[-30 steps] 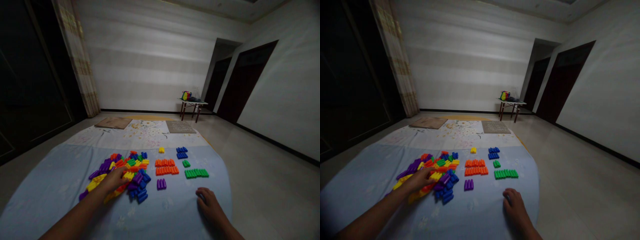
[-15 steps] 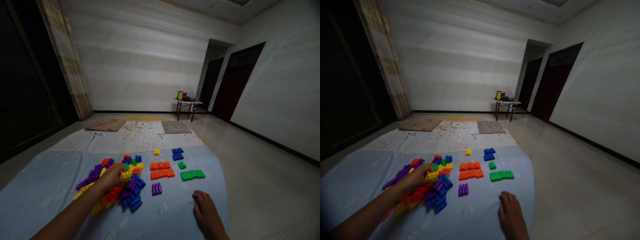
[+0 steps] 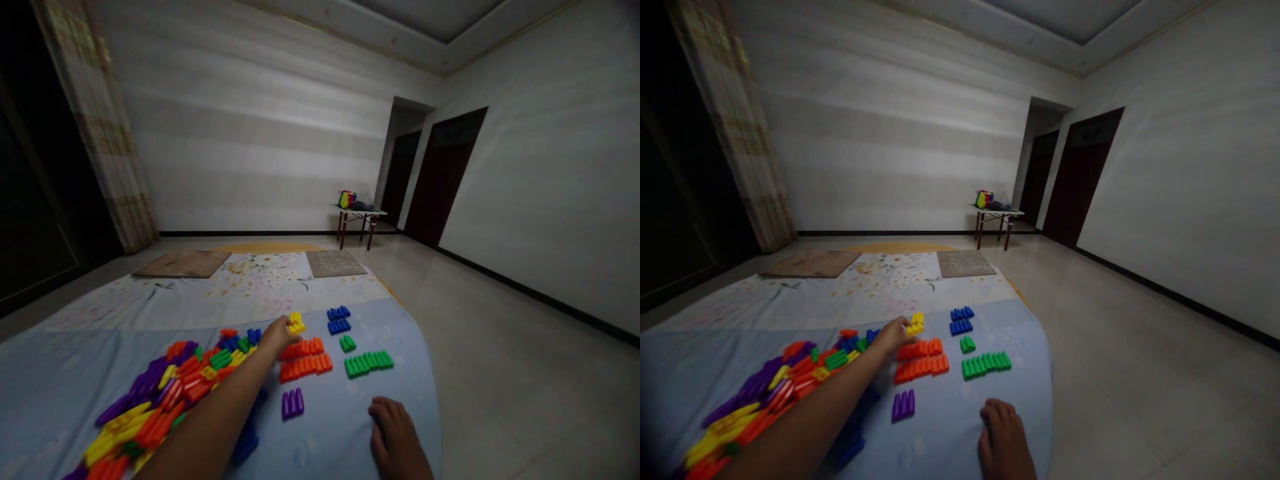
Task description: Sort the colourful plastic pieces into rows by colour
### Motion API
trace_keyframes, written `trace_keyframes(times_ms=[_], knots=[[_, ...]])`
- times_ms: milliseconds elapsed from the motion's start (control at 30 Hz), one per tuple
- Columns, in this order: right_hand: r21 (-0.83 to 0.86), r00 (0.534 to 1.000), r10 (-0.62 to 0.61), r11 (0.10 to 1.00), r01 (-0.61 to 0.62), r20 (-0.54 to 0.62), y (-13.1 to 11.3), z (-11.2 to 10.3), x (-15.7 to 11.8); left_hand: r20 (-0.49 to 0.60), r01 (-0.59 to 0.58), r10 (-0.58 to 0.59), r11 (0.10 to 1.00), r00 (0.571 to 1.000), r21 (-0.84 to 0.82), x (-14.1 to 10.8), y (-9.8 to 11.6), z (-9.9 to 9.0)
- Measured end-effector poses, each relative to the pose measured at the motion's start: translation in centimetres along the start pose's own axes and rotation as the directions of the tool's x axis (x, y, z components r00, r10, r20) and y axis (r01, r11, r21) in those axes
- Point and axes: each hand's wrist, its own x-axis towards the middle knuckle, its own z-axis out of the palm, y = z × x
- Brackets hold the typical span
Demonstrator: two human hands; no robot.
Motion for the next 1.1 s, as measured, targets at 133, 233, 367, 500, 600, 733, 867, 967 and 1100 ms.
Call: trace_keyframes(times_ms=[133,233,367,500,600,733,867,967,1100], knots=[[0.002,0.999,-0.047,0.999,0.047,0.003,0.7,0.6,-0.2,-0.006,0.021,-0.021,1.000,1.000,0.013,1.5,1.6,2.3],[0.009,0.998,-0.067,0.998,0.067,0.003,1.5,1.3,-0.4,-0.014,0.054,-0.053,0.998,0.998,0.042,2.1,2.3,3.3],[-0.001,0.996,-0.090,0.996,0.090,-0.003,2.6,2.3,-0.5,-0.009,0.078,-0.078,0.995,0.997,0.067,2.9,2.6,4.2],[-0.002,0.994,-0.104,0.995,0.104,0.031,3.1,2.6,-0.5,0.030,0.090,-0.092,0.994,0.995,0.069,3.7,2.5,4.7],[0.000,0.996,-0.078,0.997,0.078,0.052,3.1,2.5,-0.6,0.073,0.088,-0.092,0.994,0.993,0.060,3.8,2.3,4.8],[0.005,0.996,-0.073,0.997,0.073,0.050,2.8,2.2,-0.7,0.087,0.077,-0.082,0.996,0.993,0.049,3.2,2.1,4.5],[0.002,0.997,-0.068,0.998,0.068,0.034,2.3,1.6,-0.6,0.051,0.068,-0.070,0.997,0.996,0.029,2.1,2.5,4.1],[0.006,0.997,-0.074,0.997,0.074,0.023,2.1,1.3,-0.6,0.001,0.028,-0.028,1.000,1.000,0.005,0.8,3.0,3.5],[0.013,0.998,-0.065,0.998,0.065,0.004,1.9,1.2,-0.6,-0.043,-0.082,0.082,0.997,0.996,-0.005,-1.8,2.7,2.1]])
